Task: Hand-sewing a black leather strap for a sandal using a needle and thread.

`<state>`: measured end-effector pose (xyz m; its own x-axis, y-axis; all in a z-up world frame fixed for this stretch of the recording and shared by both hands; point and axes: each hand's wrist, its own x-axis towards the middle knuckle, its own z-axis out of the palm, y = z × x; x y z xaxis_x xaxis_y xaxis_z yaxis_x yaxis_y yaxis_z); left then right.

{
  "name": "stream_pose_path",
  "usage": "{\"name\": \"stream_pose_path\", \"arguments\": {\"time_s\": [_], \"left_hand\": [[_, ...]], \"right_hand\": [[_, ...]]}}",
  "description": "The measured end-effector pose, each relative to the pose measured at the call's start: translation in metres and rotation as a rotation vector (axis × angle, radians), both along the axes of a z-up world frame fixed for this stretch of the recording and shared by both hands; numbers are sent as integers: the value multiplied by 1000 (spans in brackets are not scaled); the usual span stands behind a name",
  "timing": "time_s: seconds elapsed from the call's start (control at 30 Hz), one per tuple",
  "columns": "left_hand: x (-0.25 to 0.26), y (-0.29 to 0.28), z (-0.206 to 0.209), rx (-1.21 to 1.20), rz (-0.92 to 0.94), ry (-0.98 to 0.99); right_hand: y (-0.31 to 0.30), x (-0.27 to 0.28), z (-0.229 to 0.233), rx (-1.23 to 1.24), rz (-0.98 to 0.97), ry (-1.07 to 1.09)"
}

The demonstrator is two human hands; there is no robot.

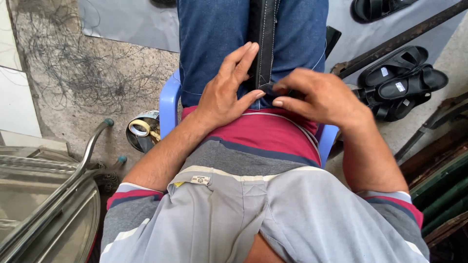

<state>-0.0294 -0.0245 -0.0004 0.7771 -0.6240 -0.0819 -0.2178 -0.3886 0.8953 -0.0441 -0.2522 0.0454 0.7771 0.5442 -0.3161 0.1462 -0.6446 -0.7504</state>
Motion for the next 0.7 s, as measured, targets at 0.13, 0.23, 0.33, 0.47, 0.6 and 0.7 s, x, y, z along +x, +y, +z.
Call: {"name": "stream_pose_path", "arguments": {"time_s": [0.13, 0.23, 0.33, 0.47, 0.6, 0.7], "left_hand": [[11, 4, -3, -94, -17, 62], [12, 9, -6, -37, -27, 138], [11, 8, -7, -62, -9, 127], [10, 7, -6, -60, 1, 126], [10, 7, -8, -65, -5, 111], [11, 6, -8, -60, -10, 108]], "right_hand": [[-13, 18, 10, -65, -16, 67], [-15, 25, -1, -39, 128, -149], [-15, 30, -7, -70, 219, -264], [-15, 32, -13, -97, 201, -354], [-16, 30, -16, -96, 190, -422], [-17, 29, -18, -113, 180, -464]]}}
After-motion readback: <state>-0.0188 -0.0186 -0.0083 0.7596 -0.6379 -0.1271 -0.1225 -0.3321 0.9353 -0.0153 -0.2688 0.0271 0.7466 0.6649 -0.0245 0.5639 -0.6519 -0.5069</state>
